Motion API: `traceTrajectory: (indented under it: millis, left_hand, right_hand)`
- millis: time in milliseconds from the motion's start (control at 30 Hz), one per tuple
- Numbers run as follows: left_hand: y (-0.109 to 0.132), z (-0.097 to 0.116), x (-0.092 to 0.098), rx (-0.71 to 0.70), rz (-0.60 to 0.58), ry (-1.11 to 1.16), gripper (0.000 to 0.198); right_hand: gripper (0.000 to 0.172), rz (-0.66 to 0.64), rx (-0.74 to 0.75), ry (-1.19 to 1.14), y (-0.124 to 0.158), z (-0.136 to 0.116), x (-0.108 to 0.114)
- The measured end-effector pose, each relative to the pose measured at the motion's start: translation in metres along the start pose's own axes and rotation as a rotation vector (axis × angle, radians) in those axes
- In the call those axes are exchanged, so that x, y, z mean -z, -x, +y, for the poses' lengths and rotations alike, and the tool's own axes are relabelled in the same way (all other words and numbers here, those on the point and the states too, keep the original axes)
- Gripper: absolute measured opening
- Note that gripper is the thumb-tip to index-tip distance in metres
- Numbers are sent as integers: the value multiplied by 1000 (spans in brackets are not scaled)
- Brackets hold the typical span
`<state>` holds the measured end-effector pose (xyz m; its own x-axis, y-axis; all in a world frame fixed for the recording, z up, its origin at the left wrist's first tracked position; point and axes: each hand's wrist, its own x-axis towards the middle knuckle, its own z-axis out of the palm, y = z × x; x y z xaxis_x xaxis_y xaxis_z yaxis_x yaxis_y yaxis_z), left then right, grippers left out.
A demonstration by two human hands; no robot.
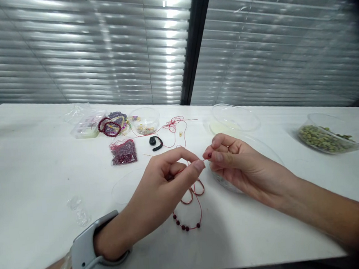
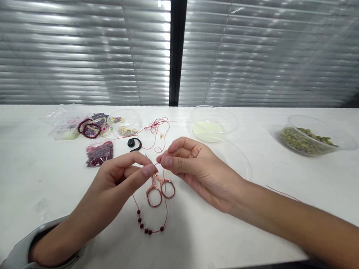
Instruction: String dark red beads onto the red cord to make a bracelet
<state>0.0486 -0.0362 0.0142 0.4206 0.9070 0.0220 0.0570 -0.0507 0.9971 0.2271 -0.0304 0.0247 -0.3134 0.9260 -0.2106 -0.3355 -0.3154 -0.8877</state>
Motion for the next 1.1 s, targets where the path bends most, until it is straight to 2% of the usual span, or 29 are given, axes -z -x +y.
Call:
traceTrajectory:
  millis: [433, 867, 1100]
  left_hand:
    - [-2, 2, 1, -1, 1, -23, 20]
    - [-2, 4, 1, 10, -5, 27, 17]
    - [-2, 3, 1, 5, -17, 23, 18]
  right_hand:
    - [14, -41, -3, 4, 2, 0, 1]
    - [17, -9, 11, 27, 1, -1, -1]
    - [18, -25, 96, 108, 4, 3, -4]
